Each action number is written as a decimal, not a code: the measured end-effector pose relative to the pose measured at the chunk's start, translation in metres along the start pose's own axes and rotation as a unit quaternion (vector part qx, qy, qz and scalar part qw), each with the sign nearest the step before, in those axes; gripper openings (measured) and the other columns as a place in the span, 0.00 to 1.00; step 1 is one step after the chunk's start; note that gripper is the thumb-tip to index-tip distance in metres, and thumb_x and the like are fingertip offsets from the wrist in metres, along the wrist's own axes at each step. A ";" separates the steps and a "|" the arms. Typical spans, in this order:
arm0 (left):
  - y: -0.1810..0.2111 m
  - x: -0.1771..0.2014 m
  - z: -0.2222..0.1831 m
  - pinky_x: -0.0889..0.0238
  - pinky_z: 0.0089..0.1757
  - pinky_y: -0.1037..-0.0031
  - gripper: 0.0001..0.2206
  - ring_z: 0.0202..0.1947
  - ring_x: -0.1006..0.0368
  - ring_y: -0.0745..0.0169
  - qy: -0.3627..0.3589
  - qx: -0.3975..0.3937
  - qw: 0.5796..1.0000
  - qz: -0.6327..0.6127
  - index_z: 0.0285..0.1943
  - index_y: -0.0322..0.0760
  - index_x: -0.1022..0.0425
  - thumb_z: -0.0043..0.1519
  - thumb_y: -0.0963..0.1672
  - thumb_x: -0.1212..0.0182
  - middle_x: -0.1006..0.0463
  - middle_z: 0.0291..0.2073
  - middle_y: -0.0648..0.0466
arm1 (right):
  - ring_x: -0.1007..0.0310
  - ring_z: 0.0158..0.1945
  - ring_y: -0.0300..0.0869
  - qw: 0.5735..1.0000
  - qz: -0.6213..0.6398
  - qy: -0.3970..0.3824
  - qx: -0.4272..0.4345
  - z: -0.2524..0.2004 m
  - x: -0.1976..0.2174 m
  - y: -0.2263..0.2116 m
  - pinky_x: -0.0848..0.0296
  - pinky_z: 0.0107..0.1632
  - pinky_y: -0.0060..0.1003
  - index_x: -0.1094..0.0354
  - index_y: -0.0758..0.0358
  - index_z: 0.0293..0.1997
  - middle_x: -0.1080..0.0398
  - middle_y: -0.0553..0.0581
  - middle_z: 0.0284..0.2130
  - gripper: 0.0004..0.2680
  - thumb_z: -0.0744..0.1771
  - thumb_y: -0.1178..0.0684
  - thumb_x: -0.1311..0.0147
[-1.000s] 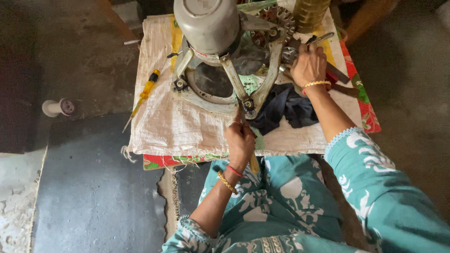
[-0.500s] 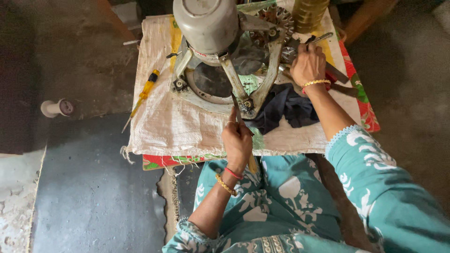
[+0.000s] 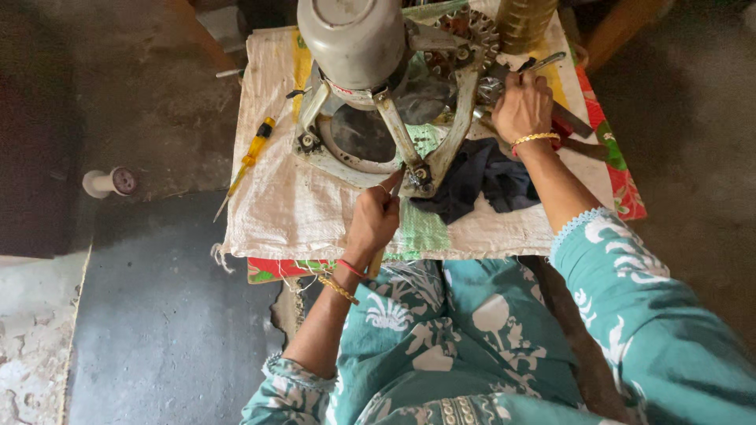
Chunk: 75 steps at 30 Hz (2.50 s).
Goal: The person works on a disassembled mechanical device on a table, using a chisel and hammer to tap components, then wipes the parts with a cloth. The person repeatedly taps and cleans the same areas of the mechanism throughout the clip.
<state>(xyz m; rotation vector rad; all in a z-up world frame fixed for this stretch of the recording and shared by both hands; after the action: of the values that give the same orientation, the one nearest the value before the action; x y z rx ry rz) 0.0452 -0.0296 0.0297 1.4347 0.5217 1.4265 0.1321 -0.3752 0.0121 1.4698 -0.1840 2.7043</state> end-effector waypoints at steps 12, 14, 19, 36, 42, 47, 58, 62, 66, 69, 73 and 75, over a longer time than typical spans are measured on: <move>0.002 -0.020 -0.013 0.37 0.27 0.58 0.23 0.19 0.28 0.42 0.062 0.004 0.998 0.016 0.65 0.34 0.26 0.58 0.37 0.45 0.27 0.20 0.36 | 0.31 0.50 0.64 1.000 0.006 0.010 0.006 0.000 0.003 -0.003 0.29 0.50 0.55 0.30 0.73 0.52 0.31 0.73 0.48 0.12 0.65 0.57 0.44; 0.007 -0.019 -0.018 0.35 0.28 0.55 0.25 0.21 0.27 0.38 0.089 -0.003 0.995 0.037 0.68 0.35 0.28 0.58 0.36 0.48 0.27 0.21 0.35 | 0.30 0.49 0.64 1.000 0.003 0.007 0.010 0.001 0.002 -0.001 0.29 0.49 0.55 0.30 0.73 0.51 0.31 0.73 0.46 0.13 0.65 0.56 0.43; 0.018 -0.008 -0.025 0.36 0.28 0.55 0.25 0.22 0.28 0.37 0.113 -0.035 0.989 0.090 0.68 0.34 0.28 0.58 0.36 0.46 0.26 0.22 0.35 | 0.30 0.49 0.65 1.000 0.007 -0.010 -0.001 0.002 -0.001 0.001 0.29 0.48 0.55 0.31 0.75 0.52 0.31 0.74 0.48 0.14 0.64 0.56 0.43; 0.061 -0.014 -0.044 0.37 0.22 0.80 0.23 0.19 0.33 0.75 -0.072 0.130 0.875 -0.460 0.75 0.36 0.39 0.69 0.41 0.47 0.24 0.25 0.56 | 0.31 0.53 0.58 0.977 0.142 0.158 -0.001 -0.017 0.080 -0.037 0.30 0.54 0.51 0.31 0.69 0.51 0.31 0.67 0.47 0.08 0.69 0.56 0.42; 0.049 -0.055 -0.031 0.37 0.23 0.80 0.22 0.19 0.33 0.74 -0.082 0.114 0.866 -0.480 0.75 0.35 0.37 0.69 0.40 0.45 0.23 0.26 0.55 | 0.32 0.27 0.34 0.627 0.722 -0.253 -0.147 -0.082 0.096 -0.084 0.33 0.32 0.29 0.27 0.66 0.40 0.28 0.50 0.26 0.05 0.66 0.55 0.39; 0.044 -0.064 -0.035 0.37 0.23 0.82 0.24 0.19 0.34 0.77 -0.086 0.101 0.894 -0.427 0.77 0.38 0.39 0.69 0.41 0.46 0.24 0.25 0.58 | 0.32 0.27 0.36 0.536 0.772 -0.259 -0.222 -0.086 0.096 -0.095 0.31 0.33 0.31 0.29 0.66 0.33 0.29 0.51 0.26 0.05 0.66 0.59 0.36; 0.039 -0.045 -0.034 0.39 0.24 0.81 0.23 0.21 0.34 0.77 -0.089 0.097 0.923 -0.363 0.75 0.36 0.36 0.69 0.40 0.45 0.25 0.25 0.58 | 0.28 0.30 0.39 0.475 0.809 -0.235 -0.253 -0.070 0.092 -0.082 0.29 0.36 0.34 0.25 0.67 0.35 0.26 0.54 0.28 0.03 0.65 0.60 0.37; 0.021 -0.019 -0.039 0.37 0.23 0.79 0.22 0.20 0.31 0.75 -0.038 0.126 0.936 -0.325 0.74 0.37 0.37 0.68 0.40 0.47 0.23 0.25 0.56 | 0.28 0.24 0.39 0.608 0.722 -0.134 -0.302 -0.043 0.076 -0.024 0.29 0.30 0.34 0.24 0.68 0.35 0.23 0.56 0.28 0.02 0.64 0.61 0.36; -0.012 0.022 -0.027 0.37 0.22 0.77 0.18 0.19 0.31 0.70 0.043 0.104 0.913 -0.392 0.68 0.31 0.33 0.68 0.41 0.44 0.23 0.24 0.52 | 0.24 0.30 0.35 0.839 0.522 0.041 -0.147 0.002 0.049 0.040 0.25 0.31 0.29 0.23 0.70 0.34 0.22 0.56 0.31 0.03 0.63 0.69 0.35; -0.038 0.039 -0.004 0.37 0.22 0.76 0.15 0.20 0.30 0.67 0.000 0.105 0.887 -0.450 0.63 0.27 0.29 0.68 0.40 0.43 0.22 0.25 0.49 | 0.22 0.32 0.38 0.893 0.424 0.016 -0.152 0.026 0.015 0.081 0.23 0.37 0.30 0.22 0.70 0.38 0.21 0.58 0.32 0.06 0.63 0.70 0.42; -0.061 0.041 0.017 0.37 0.21 0.77 0.14 0.20 0.29 0.65 -0.101 0.130 0.823 -0.543 0.62 0.30 0.30 0.67 0.39 0.44 0.22 0.26 0.48 | 0.20 0.46 0.45 0.931 0.353 -0.019 -0.092 0.032 -0.016 0.104 0.24 0.50 0.35 0.22 0.64 0.49 0.21 0.61 0.43 0.14 0.64 0.69 0.50; -0.066 0.042 0.020 0.37 0.21 0.77 0.14 0.20 0.29 0.65 -0.130 0.138 0.798 -0.572 0.62 0.30 0.30 0.67 0.38 0.44 0.23 0.26 0.49 | 0.27 0.53 0.55 0.963 0.266 -0.022 -0.047 0.028 -0.022 0.103 0.29 0.56 0.42 0.22 0.59 0.55 0.26 0.67 0.50 0.18 0.62 0.67 0.49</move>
<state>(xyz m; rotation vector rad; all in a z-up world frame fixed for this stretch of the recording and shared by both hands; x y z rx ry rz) 0.0950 0.0255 -0.0024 1.1123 1.1839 0.1723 0.1561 -0.4809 0.0011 1.6449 -0.8059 2.9956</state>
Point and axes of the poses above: each hand's wrist, its own z-axis towards the middle knuckle, its own x-axis out of the back of the hand, y = z × x, the point moved 3 cm from there along z, towards the middle knuckle
